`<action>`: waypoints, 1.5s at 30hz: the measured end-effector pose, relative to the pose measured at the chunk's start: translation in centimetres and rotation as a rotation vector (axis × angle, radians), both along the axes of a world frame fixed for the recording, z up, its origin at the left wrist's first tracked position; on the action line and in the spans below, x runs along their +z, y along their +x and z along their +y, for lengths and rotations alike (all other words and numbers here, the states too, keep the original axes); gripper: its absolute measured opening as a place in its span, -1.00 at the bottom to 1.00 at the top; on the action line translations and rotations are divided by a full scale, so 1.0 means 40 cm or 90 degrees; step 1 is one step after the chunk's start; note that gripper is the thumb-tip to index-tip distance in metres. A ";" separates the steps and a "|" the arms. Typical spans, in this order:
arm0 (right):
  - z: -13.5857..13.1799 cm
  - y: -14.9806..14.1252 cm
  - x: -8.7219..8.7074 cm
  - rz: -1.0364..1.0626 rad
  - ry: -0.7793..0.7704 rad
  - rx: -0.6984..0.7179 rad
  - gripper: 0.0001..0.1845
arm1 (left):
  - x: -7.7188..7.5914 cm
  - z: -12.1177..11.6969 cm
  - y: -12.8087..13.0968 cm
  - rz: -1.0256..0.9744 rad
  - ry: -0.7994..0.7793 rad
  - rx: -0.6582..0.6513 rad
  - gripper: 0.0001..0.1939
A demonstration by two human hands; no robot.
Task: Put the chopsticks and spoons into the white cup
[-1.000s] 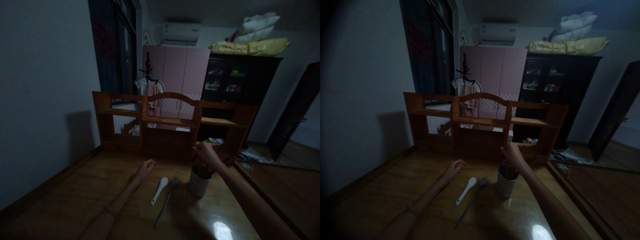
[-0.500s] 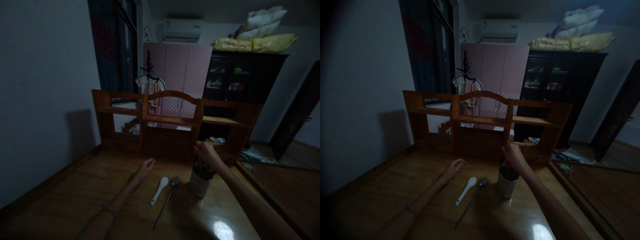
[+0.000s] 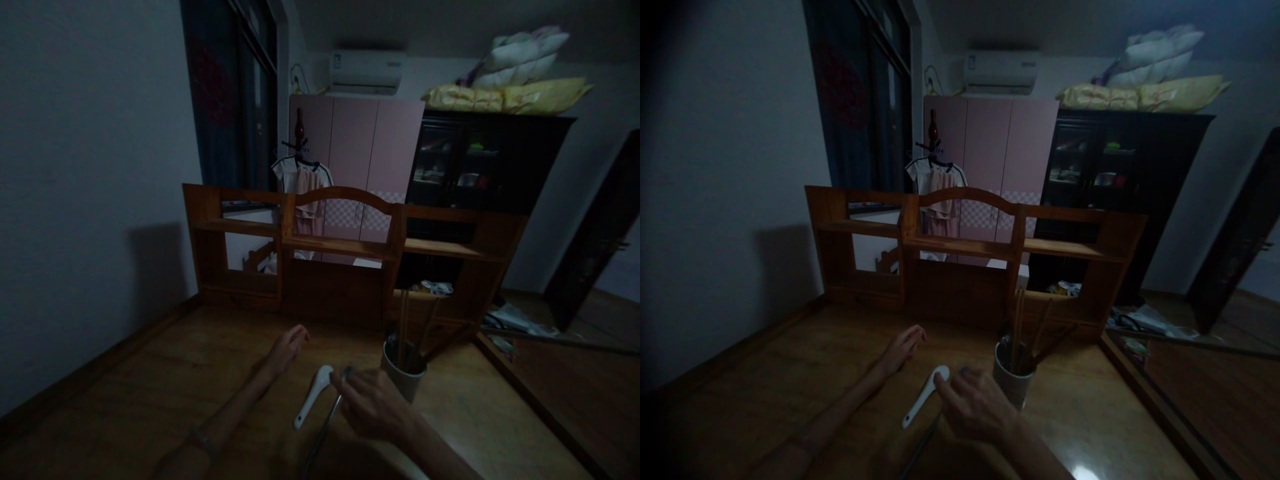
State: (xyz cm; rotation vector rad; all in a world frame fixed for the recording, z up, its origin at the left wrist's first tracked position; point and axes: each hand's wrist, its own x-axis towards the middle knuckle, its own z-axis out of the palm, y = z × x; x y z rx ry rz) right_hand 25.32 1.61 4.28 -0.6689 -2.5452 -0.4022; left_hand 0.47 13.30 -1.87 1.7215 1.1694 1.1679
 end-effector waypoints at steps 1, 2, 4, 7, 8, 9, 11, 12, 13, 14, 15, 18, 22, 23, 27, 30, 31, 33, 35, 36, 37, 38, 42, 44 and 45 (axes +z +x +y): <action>0.001 -0.011 -0.037 -0.005 -0.044 -0.007 -0.53 | -0.001 0.000 0.001 0.002 -0.001 -0.003 -0.59; 0.003 -0.020 -0.068 0.006 -0.085 -0.018 -0.45 | -0.003 0.001 0.002 0.005 0.001 -0.004 -0.60; 0.008 -0.030 -0.108 0.039 -0.145 -0.040 -0.40 | -0.009 0.005 0.003 0.010 0.011 0.000 -0.62; 0.012 -0.034 -0.129 0.134 -0.195 -0.097 -0.50 | -0.019 0.012 0.004 0.020 0.024 0.009 -0.67; 0.012 -0.035 -0.131 0.169 -0.214 -0.112 -0.54 | -0.022 0.013 0.003 0.024 0.024 0.010 -0.68; 0.012 -0.035 -0.132 0.197 -0.233 -0.119 -0.57 | -0.024 0.014 0.002 0.030 0.024 0.011 -0.68; 0.012 -0.036 -0.136 0.221 -0.261 -0.111 -0.59 | -0.025 0.015 0.001 0.041 0.030 0.014 -0.66; 0.011 -0.036 -0.138 0.222 -0.271 -0.107 -0.60 | -0.024 0.016 0.001 0.047 0.036 0.017 -0.64; 0.011 -0.037 -0.141 0.221 -0.281 -0.105 -0.61 | -0.024 0.016 0.002 0.052 0.042 0.019 -0.63; 0.011 -0.038 -0.143 0.222 -0.290 -0.105 -0.62 | -0.024 0.016 0.002 0.057 0.049 0.020 -0.61; 0.011 -0.039 -0.144 0.224 -0.300 -0.105 -0.63 | -0.024 0.015 0.003 0.062 0.053 0.017 -0.59; 0.012 -0.040 -0.143 0.249 -0.318 -0.099 -0.64 | -0.027 0.009 0.006 0.080 0.054 -0.006 -0.53; 0.014 -0.039 -0.139 0.285 -0.335 -0.091 -0.66 | -0.031 -0.004 0.005 0.110 0.042 -0.035 -0.46; 0.015 -0.038 -0.139 0.290 -0.339 -0.088 -0.65 | -0.032 -0.006 0.005 0.116 0.040 -0.037 -0.45; 0.020 -0.036 -0.141 0.296 -0.348 -0.074 -0.66 | -0.037 -0.004 0.001 0.130 0.043 -0.029 -0.43; 0.025 -0.035 -0.141 0.305 -0.353 -0.069 -0.66 | -0.042 -0.001 0.002 0.145 0.046 -0.032 -0.47; 0.027 -0.034 -0.142 0.306 -0.357 -0.065 -0.67 | -0.043 -0.001 0.003 0.150 0.046 -0.035 -0.48; 0.030 -0.034 -0.143 0.306 -0.361 -0.064 -0.68 | -0.044 -0.002 0.006 0.159 0.046 -0.038 -0.51; 0.031 -0.034 -0.145 0.305 -0.366 -0.067 -0.70 | -0.042 -0.004 0.007 0.167 0.049 -0.039 -0.54; 0.031 -0.034 -0.146 0.306 -0.369 -0.067 -0.70 | -0.041 -0.005 0.008 0.171 0.051 -0.040 -0.55; 0.030 -0.034 -0.147 0.306 -0.371 -0.066 -0.70 | -0.040 -0.005 0.008 0.174 0.054 -0.041 -0.56; 0.029 -0.034 -0.147 0.304 -0.373 -0.063 -0.69 | -0.039 -0.004 0.008 0.175 0.057 -0.042 -0.56; 0.025 -0.034 -0.145 0.300 -0.379 -0.062 -0.69 | -0.040 -0.001 0.006 0.171 0.060 -0.047 -0.56; 0.025 -0.035 -0.143 0.307 -0.380 -0.074 -0.70 | -0.040 -0.002 0.004 0.165 0.055 -0.052 -0.56; 0.026 -0.035 -0.142 0.312 -0.377 -0.086 -0.70 | -0.039 -0.003 0.002 0.162 0.053 -0.056 -0.57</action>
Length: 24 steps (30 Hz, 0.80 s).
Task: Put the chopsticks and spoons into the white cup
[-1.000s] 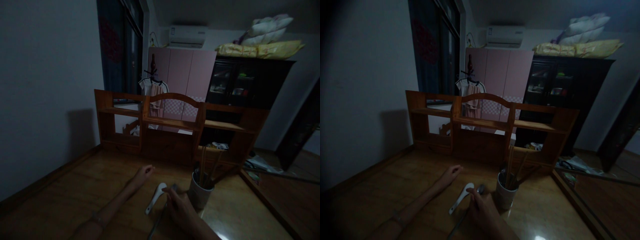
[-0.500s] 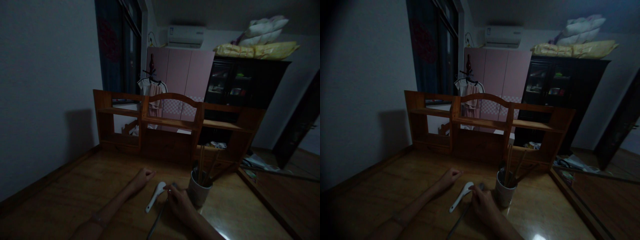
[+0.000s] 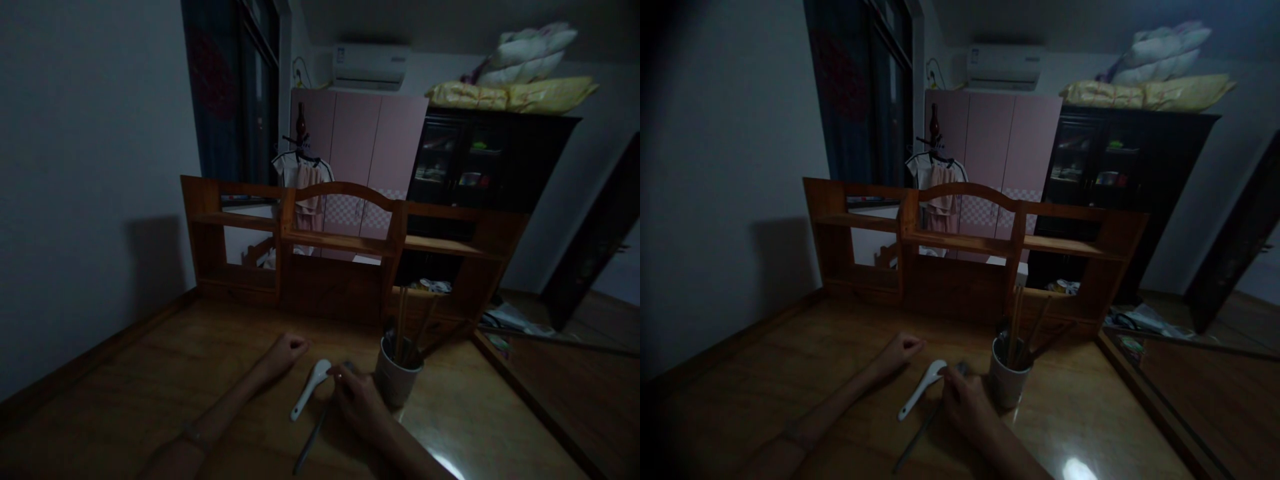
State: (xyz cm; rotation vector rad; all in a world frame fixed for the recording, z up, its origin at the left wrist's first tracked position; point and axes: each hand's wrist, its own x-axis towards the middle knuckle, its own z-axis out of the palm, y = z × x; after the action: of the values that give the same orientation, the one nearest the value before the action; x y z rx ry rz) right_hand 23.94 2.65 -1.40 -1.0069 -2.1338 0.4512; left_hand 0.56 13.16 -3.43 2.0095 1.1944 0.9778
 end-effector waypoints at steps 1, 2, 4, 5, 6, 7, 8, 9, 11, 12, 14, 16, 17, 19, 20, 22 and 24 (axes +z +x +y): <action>0.001 0.000 0.001 0.001 -0.001 -0.016 -0.70 | 0.001 -0.002 -0.002 -0.002 -0.003 -0.004 -0.57; 0.002 0.000 0.002 0.003 -0.001 -0.031 -0.70 | 0.003 -0.005 -0.004 -0.003 -0.006 -0.011 -0.58; 0.002 -0.001 0.004 0.011 0.004 -0.057 -0.69 | 0.008 -0.012 -0.006 -0.001 -0.010 -0.030 -0.60; 0.001 -0.001 0.006 0.012 0.005 -0.066 -0.68 | 0.011 -0.016 -0.007 0.003 -0.010 -0.042 -0.62; 0.001 -0.001 0.007 0.010 0.003 -0.074 -0.68 | 0.014 -0.019 -0.006 0.008 -0.008 -0.055 -0.63; 0.000 -0.001 0.007 0.004 -0.002 -0.080 -0.67 | 0.017 -0.021 -0.005 0.016 -0.006 -0.067 -0.65; 0.000 -0.001 0.006 -0.009 -0.009 -0.088 -0.65 | 0.018 -0.023 -0.004 0.024 -0.002 -0.076 -0.68; 0.001 -0.001 0.003 -0.028 -0.015 -0.101 -0.63 | 0.020 -0.025 -0.002 0.032 0.003 -0.079 -0.70; 0.005 0.000 -0.011 -0.082 -0.014 -0.138 -0.61 | 0.020 -0.026 0.003 0.046 0.012 -0.078 -0.74; 0.009 0.001 -0.022 -0.114 -0.009 -0.161 -0.59 | 0.020 -0.026 0.005 0.052 0.015 -0.075 -0.75; 0.019 0.004 -0.050 -0.174 0.008 -0.203 -0.55 | 0.019 -0.027 0.008 0.057 0.019 -0.071 -0.77; 0.026 0.008 -0.078 -0.213 0.039 -0.229 -0.52 | 0.018 -0.027 0.010 0.059 0.020 -0.073 -0.77; 0.028 0.010 -0.089 -0.223 0.061 -0.238 -0.51 | 0.018 -0.028 0.010 0.060 0.020 -0.075 -0.77; 0.027 0.014 -0.105 -0.230 0.104 -0.249 -0.52 | 0.020 -0.029 0.011 0.063 0.020 -0.077 -0.77; 0.025 0.015 -0.108 -0.231 0.126 -0.250 -0.52 | 0.022 -0.030 0.012 0.063 0.020 -0.078 -0.77; 0.019 0.014 -0.107 -0.230 0.172 -0.248 -0.54 | 0.026 -0.032 0.014 0.065 0.022 -0.079 -0.77; 0.014 0.012 -0.102 -0.224 0.228 -0.253 -0.55 | 0.030 -0.034 0.016 0.069 0.023 -0.076 -0.77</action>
State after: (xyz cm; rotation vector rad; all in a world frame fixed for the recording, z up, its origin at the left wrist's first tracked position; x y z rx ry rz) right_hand 24.43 3.21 -5.49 -1.3231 -2.1298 -0.3125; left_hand 1.19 11.81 -2.22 2.1602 1.1050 0.8466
